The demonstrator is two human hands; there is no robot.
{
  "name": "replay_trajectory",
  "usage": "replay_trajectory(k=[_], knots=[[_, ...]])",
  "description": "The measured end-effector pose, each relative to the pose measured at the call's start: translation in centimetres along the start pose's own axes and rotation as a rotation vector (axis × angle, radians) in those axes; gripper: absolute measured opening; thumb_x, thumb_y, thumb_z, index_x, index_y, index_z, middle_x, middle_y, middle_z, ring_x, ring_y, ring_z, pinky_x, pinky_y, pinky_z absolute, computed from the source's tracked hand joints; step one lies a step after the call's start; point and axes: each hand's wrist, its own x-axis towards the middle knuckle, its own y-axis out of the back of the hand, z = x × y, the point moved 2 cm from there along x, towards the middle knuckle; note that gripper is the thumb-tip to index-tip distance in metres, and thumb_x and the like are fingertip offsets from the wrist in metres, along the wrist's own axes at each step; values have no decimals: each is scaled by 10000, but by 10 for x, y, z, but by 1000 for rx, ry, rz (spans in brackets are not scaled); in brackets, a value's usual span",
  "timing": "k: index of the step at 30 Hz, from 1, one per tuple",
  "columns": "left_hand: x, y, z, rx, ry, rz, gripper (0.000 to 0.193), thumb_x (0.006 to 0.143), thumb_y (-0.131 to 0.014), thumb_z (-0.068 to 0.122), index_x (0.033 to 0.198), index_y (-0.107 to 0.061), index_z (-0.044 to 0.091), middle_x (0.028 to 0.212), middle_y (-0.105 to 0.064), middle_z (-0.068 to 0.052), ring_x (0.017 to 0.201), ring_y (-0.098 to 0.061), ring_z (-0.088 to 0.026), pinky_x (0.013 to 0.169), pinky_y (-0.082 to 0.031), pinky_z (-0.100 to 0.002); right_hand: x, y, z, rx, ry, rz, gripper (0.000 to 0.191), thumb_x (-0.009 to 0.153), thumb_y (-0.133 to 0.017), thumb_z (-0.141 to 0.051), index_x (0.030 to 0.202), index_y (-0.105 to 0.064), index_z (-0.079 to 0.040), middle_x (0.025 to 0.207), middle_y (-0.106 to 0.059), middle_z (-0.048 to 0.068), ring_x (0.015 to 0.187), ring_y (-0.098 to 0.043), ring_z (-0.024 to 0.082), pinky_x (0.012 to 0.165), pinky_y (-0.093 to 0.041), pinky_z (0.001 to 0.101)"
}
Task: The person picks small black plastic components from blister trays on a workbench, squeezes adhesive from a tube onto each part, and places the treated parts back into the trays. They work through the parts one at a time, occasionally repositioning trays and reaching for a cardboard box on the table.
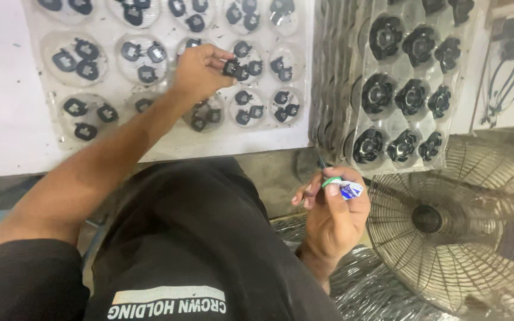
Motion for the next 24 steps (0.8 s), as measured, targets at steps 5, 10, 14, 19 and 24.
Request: replay_trajectory(k=[5,10,14,19,24], knots=[[65,-55,11,525,-467,-159,382,798,-846,98,1163,-735,125,975,-747,-70,843,-719,-237,748,-594,-391,6,48,-3,-3,-68,125,214,1032,-559,-38,1220,-583,62,924,-620,183,764,-567,218,760,-552,410],[138,-112,25,1139,-773,-395,423,783,-816,243,1198,-754,192,987,-691,-98,837,-687,-346,679,-555,-487,25,87,-9,-36,-184,106,209,1033,-546,-15,1215,-601,73,928,-648,168,801,-592,201,784,-548,367],[168,-147,21,1278,-797,-549,315,865,-767,269,1180,-767,256,986,-676,-89,831,-697,-325,676,-567,-466,42,113,-12,-104,-327,145,186,1021,-547,-1,1174,-621,74,920,-667,150,806,-616,182,790,-552,335],[182,-169,5,1300,-927,-625,331,926,-654,161,1217,-765,276,975,-684,-53,846,-706,-295,716,-581,-439,71,141,-15,-106,-345,61,185,1027,-554,-8,1177,-636,61,925,-680,140,814,-611,162,783,-525,299],[183,-178,-12,1340,-960,-647,336,939,-623,146,1231,-757,243,945,-679,-39,854,-708,-270,731,-586,-406,93,158,-14,-52,-346,2,180,1040,-563,-17,1189,-635,56,939,-663,117,829,-587,140,825,-535,304]])
